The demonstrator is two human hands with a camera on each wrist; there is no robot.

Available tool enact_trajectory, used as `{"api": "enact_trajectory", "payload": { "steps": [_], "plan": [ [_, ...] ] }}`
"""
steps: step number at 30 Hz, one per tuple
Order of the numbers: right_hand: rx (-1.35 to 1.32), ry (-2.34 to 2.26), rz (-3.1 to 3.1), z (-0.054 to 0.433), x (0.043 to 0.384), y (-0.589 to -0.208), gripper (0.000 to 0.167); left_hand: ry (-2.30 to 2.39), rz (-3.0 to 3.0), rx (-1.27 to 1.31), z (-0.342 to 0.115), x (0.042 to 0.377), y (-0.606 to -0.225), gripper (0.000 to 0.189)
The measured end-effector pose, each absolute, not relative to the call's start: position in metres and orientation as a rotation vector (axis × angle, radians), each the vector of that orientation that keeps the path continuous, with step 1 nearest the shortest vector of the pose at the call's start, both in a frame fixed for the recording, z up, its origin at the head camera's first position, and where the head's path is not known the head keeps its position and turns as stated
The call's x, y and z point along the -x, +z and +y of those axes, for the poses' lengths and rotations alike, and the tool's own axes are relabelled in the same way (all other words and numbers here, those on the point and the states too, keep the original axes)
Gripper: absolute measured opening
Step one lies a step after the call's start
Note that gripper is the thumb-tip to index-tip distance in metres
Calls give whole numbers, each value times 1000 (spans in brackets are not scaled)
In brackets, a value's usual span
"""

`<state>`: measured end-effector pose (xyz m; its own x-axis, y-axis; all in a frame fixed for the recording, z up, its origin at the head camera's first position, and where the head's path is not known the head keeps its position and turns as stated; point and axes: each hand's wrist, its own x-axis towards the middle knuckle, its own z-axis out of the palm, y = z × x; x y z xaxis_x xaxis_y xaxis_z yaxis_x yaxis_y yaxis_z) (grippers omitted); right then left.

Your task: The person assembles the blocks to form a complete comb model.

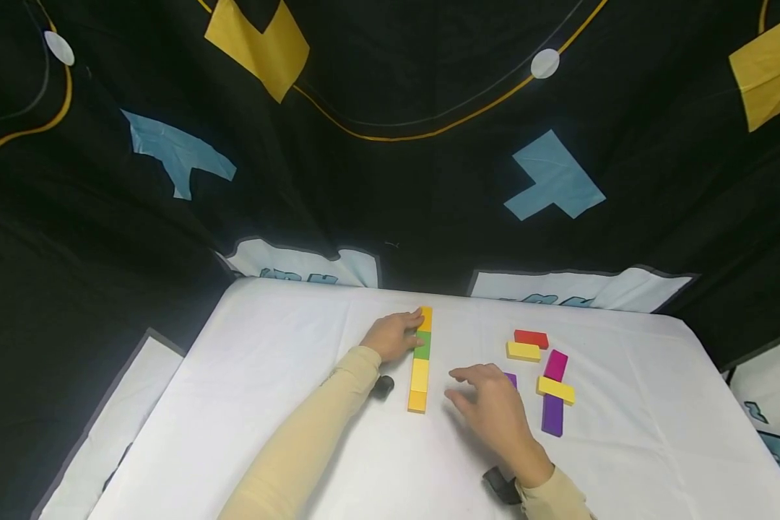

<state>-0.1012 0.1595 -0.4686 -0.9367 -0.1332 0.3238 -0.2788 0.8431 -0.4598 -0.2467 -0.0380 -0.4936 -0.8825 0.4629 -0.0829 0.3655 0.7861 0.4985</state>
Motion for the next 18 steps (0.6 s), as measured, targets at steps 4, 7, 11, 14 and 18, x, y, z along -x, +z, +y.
{"api": "enact_trajectory", "payload": {
  "steps": [4, 7, 11, 14, 18],
  "plan": [
    [-240, 775, -2745, 174, 101, -463, 33, 708, 2776, -655, -38, 247, -494, 58],
    [-212, 816, -2734, 185, 102, -463, 34, 707, 2776, -661, -38, 247, -494, 58],
    [-184, 878, -2708, 199, 103, -463, 36, 708, 2767, -650, -38, 248, -493, 58],
    [-144, 914, -2708, 209, 103, -464, 38, 715, 2760, -640, -37, 247, -493, 58],
    [-103, 943, -2712, 220, 103, -467, 39, 723, 2761, -652, -37, 247, -494, 58]
  ]
}}
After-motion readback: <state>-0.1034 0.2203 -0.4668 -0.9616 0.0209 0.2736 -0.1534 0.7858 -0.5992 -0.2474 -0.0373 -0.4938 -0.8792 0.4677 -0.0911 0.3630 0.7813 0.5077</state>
